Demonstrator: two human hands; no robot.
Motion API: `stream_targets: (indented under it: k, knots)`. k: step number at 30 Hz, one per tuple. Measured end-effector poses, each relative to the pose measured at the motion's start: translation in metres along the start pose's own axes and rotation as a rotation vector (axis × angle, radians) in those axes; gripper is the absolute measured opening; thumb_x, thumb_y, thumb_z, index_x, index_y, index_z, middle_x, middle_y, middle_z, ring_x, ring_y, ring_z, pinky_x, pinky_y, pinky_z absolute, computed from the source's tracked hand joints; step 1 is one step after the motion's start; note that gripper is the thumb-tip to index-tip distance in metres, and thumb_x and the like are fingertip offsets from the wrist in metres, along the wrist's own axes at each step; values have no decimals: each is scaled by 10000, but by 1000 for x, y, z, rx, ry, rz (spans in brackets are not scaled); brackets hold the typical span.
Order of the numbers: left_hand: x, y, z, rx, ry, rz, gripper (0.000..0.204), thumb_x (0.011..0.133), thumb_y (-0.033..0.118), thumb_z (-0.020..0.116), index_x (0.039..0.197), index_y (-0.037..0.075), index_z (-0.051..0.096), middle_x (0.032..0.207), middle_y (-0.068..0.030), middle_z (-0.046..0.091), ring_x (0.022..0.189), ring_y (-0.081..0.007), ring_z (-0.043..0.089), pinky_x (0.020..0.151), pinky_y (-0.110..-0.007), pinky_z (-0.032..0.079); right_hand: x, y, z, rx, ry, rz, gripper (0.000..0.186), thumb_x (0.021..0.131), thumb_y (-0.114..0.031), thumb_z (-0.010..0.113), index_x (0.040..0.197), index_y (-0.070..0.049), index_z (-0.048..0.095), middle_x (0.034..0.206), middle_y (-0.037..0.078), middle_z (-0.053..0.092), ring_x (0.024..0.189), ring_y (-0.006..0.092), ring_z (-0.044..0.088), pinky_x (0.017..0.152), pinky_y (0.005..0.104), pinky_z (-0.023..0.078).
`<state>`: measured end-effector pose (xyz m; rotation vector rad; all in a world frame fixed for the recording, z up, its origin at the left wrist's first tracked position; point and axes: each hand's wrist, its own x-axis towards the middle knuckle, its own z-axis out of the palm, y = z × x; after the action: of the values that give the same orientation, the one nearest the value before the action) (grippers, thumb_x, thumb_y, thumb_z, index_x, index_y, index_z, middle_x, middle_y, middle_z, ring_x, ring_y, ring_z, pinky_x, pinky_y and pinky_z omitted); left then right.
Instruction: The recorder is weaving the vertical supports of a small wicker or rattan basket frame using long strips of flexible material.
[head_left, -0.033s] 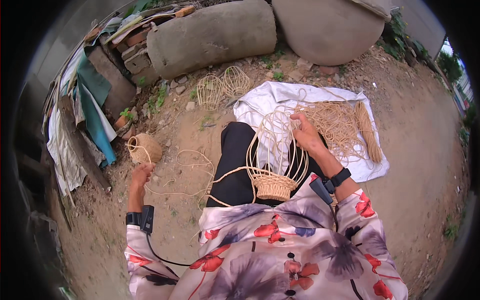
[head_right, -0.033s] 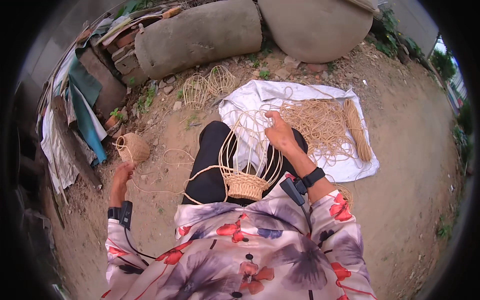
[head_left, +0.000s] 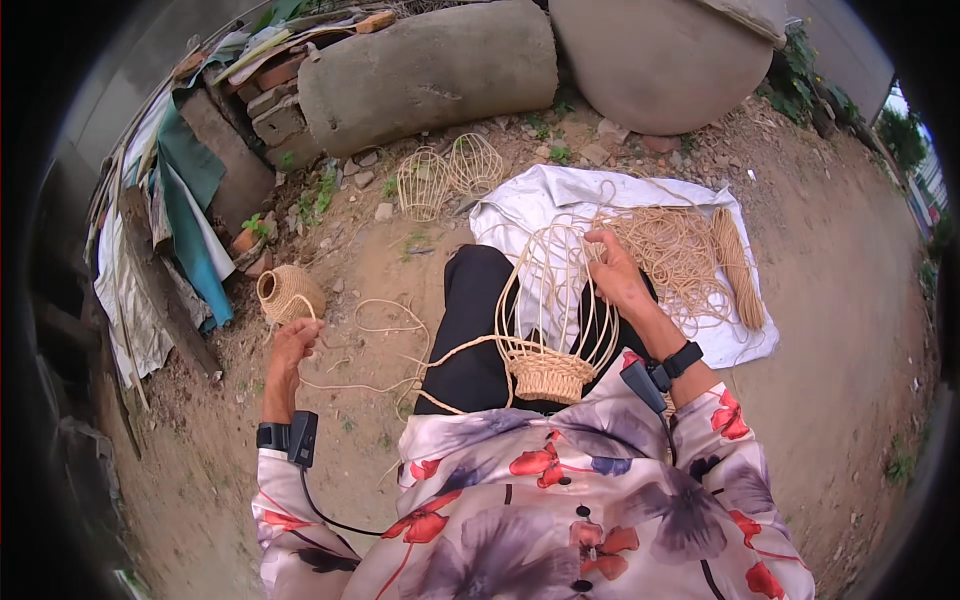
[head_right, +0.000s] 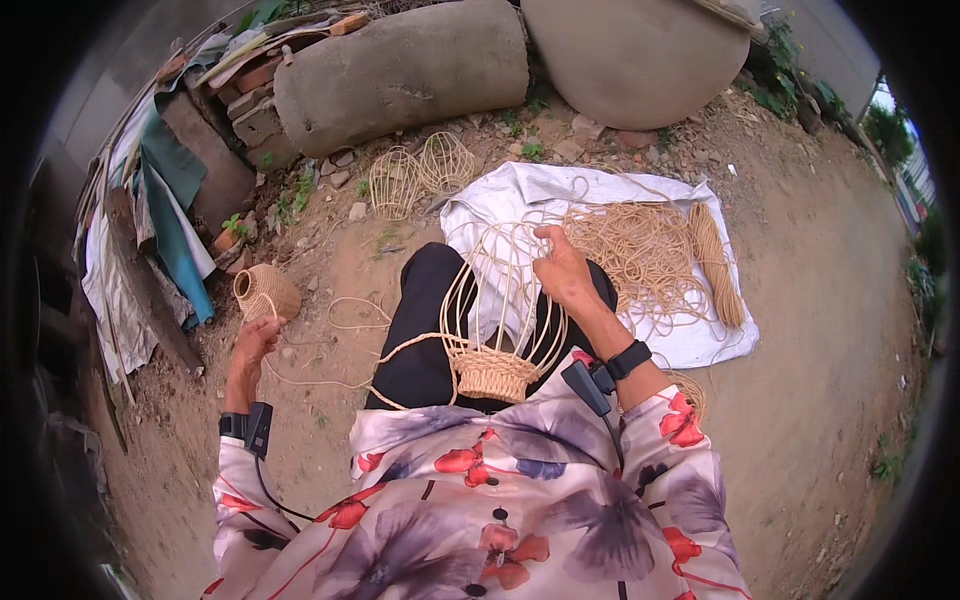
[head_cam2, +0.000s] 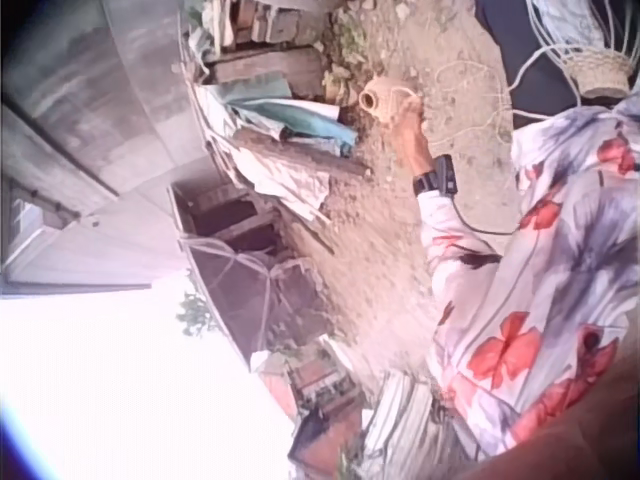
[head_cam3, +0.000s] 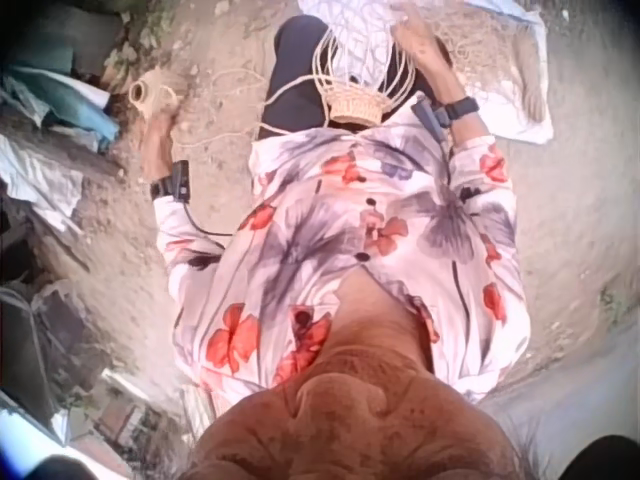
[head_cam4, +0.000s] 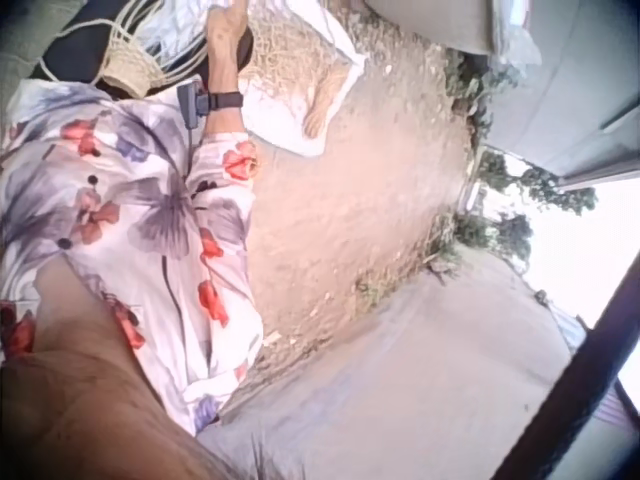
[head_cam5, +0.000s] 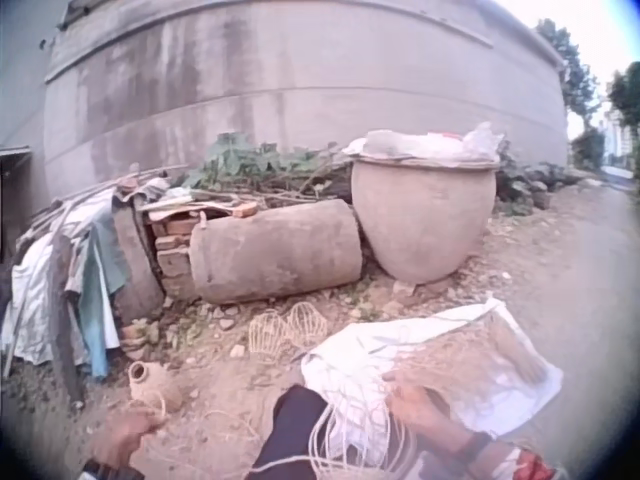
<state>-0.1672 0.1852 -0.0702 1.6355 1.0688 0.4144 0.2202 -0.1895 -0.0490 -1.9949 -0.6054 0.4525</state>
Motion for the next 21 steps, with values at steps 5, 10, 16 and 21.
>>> stream_targets:
  k: [5,10,16,21]
  knots:
    - [-67,128,137,-366,-543,83,174,926,211,622,968,45,652,764,13,653,599,-44,560,536,-177,444,-12,-6,1,37,26,-21,412,847,-54,511,1251,-126,482,665,12,477,467,95,461,409,263,370]
    - [-67,137,219,-110,-739,211,178,916,207,631,930,32,662,741,11,650,602,-49,571,505,-199,435,-15,-7,-1,65,40,-35,434,851,-47,534,1276,-107,471,685,15,502,470,95,468,415,249,385]
    - [-89,136,254,568,-124,1018,124,797,98,586,895,54,649,691,-162,614,655,-382,610,601,-464,467,-26,-6,-6,166,88,-50,451,833,-46,531,1277,-88,464,706,32,530,514,109,521,464,280,441]
    - [-88,158,250,396,-310,708,254,803,59,618,1056,63,605,748,-130,625,614,-260,623,598,-376,505,-28,11,-8,331,99,-65,446,877,-51,559,1305,-103,443,780,32,565,551,91,527,448,253,426]
